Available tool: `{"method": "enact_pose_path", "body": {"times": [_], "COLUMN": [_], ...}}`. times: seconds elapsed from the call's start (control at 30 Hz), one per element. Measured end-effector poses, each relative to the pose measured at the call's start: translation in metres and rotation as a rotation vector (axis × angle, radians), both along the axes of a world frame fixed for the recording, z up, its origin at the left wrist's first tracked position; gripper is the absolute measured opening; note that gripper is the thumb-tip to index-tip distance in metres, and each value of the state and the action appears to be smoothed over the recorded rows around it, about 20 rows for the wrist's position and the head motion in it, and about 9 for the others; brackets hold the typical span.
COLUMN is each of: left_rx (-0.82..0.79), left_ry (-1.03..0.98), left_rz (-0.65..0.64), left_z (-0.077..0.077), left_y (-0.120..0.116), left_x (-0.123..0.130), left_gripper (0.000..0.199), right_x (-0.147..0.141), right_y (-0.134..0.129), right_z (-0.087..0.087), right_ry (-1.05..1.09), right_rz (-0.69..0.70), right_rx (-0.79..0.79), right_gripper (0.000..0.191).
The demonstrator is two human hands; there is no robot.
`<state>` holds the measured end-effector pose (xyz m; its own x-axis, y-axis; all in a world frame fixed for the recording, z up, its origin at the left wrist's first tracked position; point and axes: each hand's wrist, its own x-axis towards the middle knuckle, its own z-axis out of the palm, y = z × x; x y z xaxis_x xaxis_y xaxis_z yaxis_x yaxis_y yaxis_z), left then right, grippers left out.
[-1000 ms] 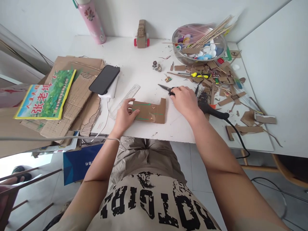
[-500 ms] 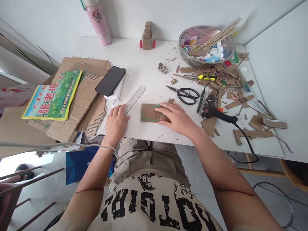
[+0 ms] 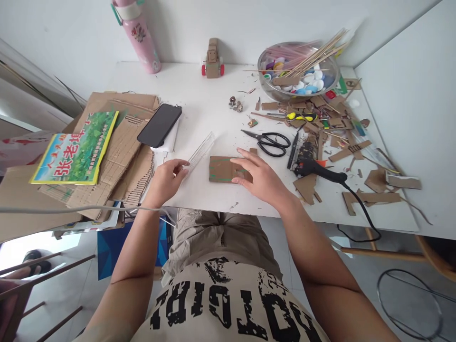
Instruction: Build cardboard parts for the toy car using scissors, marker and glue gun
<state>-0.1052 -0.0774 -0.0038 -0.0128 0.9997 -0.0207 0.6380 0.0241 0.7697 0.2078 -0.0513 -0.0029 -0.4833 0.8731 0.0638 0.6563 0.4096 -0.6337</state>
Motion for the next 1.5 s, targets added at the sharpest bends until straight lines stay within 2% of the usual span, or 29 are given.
{"method": "enact_pose_path", "body": {"times": [0.1,0.2,0.27,0.37,0.47,0.57,0.63,0.73,0.83,0.93,1.07,1.17,1.33,1.5], "left_rx": [0.092,0.282,0.392,0.477,0.462,0.418,0.411,0.436,0.484,0.551,0.586,0.59,0.5,0.49], "left_ry": [-0.222,-0.371,-0.353,-0.284,-0.119,0.134,0.286,0.414,0.434,0.422,0.45,0.454,0.449,0.42], "left_rz": [0.036,-0.019,-0.123,-0.245,-0.389,-0.433,-0.446,-0.484,-0.48,-0.45,-0.403,-0.423,-0.457,-0.451], "left_z": [0.001,-0.011,-0.02,-0.03,-0.034,-0.038,-0.043,-0.048,-0.051,-0.052,-0.052,-0.053,-0.052,-0.048], "left_y": [-0.01,-0.024,-0.032,-0.035,-0.029,-0.022,-0.02,-0.019,-0.02,-0.019,-0.016,-0.015,-0.015,-0.016], "left_x": [0.024,0.062,0.085,0.101,0.098,0.087,0.08,0.072,0.067,0.063,0.061,0.062,0.062,0.062], "left_gripper": [0.016,0.01,0.005,0.012,0.028,0.05,0.051,0.047,0.043,0.033,0.029,0.029,0.03,0.027], "right_x": [-0.017,-0.039,-0.049,-0.047,-0.027,-0.001,0.015,0.029,0.032,0.032,0.034,0.035,0.034,0.039], "right_y": [-0.015,-0.031,-0.038,-0.037,-0.025,-0.008,0.004,0.02,0.033,0.042,0.045,0.043,0.038,0.033], "right_z": [-0.003,-0.008,-0.01,-0.011,-0.007,-0.001,0.002,0.003,0.001,-0.003,-0.009,-0.01,-0.01,-0.016], "right_ry": [0.279,0.508,0.534,0.417,0.194,-0.057,-0.174,-0.222,-0.203,-0.179,-0.15,-0.131,-0.121,-0.075], "right_rz": [-0.053,-0.058,-0.062,-0.086,-0.122,-0.148,-0.115,0.016,0.144,0.187,0.179,0.174,0.154,0.079], "right_rx": [-0.039,-0.156,-0.17,-0.085,0.019,0.045,0.033,-0.003,-0.012,0.018,0.04,0.048,0.069,0.134], "right_gripper": [0.052,0.075,0.076,0.069,0.067,0.07,0.07,0.064,0.057,0.055,0.053,0.053,0.051,0.041]}}
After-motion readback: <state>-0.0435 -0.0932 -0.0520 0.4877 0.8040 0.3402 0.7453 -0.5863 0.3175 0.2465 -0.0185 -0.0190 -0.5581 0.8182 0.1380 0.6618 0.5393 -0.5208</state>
